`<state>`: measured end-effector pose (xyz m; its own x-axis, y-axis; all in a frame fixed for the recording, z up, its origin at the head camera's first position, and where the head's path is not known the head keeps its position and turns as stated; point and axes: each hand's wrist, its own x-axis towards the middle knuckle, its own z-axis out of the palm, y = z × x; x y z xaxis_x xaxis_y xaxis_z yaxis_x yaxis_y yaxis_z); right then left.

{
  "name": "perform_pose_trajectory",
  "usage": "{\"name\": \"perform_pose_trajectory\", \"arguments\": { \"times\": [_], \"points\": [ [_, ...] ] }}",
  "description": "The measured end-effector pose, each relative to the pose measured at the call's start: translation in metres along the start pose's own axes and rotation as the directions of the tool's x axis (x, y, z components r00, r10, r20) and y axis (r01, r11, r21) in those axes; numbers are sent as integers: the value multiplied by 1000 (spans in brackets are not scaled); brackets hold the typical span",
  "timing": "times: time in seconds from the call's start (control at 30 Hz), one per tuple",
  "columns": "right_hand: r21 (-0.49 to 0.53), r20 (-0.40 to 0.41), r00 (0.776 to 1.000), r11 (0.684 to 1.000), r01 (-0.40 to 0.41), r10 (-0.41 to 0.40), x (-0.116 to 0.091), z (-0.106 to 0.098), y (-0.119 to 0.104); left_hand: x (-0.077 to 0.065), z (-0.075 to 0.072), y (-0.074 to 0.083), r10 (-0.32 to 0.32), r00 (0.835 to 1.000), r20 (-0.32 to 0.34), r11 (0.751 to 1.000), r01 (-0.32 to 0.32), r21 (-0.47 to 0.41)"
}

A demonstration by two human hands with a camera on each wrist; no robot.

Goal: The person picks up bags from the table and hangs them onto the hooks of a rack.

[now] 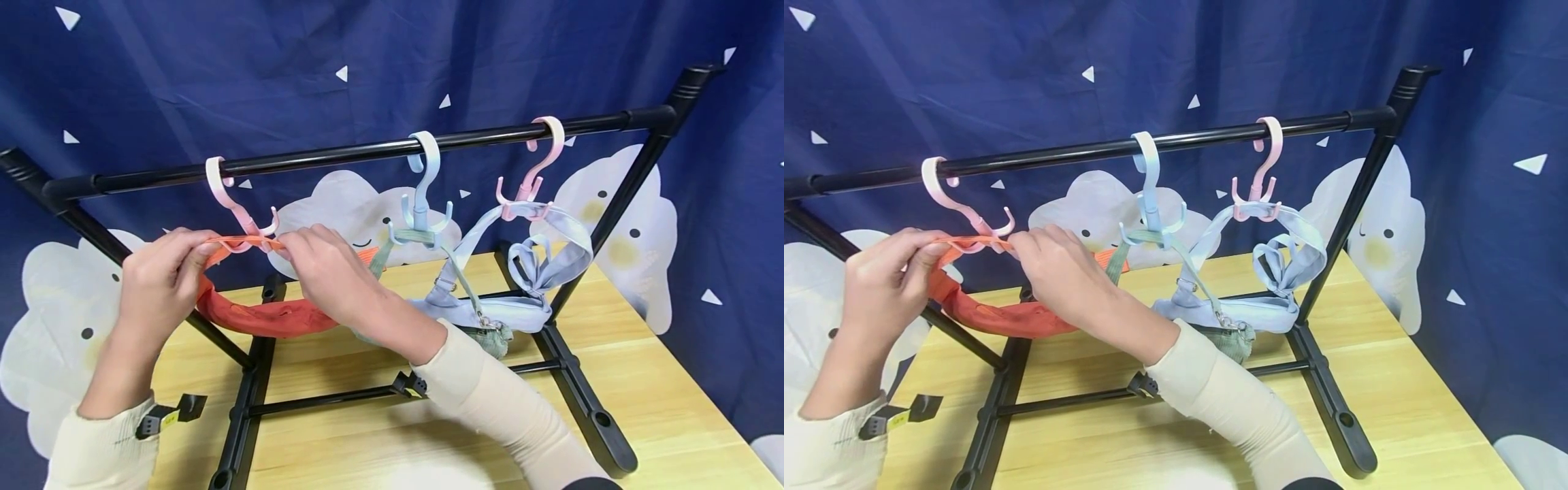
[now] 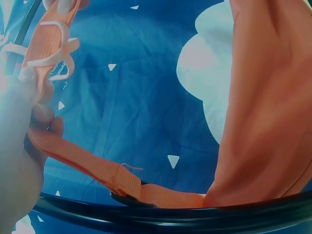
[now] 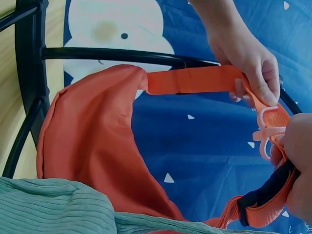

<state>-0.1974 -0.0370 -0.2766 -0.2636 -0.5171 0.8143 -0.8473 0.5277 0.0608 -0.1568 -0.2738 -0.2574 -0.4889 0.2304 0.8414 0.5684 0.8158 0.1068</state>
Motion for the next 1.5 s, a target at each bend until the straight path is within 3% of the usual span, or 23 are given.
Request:
{"name": "perform_pose_trajectory", "arguments": {
  "times": [0.5, 0.77, 1.07, 1.5],
  "points": [
    [39, -16, 999, 999, -29, 30, -3, 7, 0, -9, 8, 5, -1, 999, -52, 998, 4, 66],
    [39, -25, 999, 998, -39, 40, -4, 8, 0, -13, 10, 13, -66, 996, -58, 993, 72, 98],
    [32, -17, 998, 998, -55, 55, -7, 8, -1, -19, 14, 19, -128, 989, -78, 988, 134, 76],
    [28, -10, 997, 997, -75, 75, -14, 7, -5, -35, 16, 23, -131, 985, -115, 989, 138, 53]
  ]
}}
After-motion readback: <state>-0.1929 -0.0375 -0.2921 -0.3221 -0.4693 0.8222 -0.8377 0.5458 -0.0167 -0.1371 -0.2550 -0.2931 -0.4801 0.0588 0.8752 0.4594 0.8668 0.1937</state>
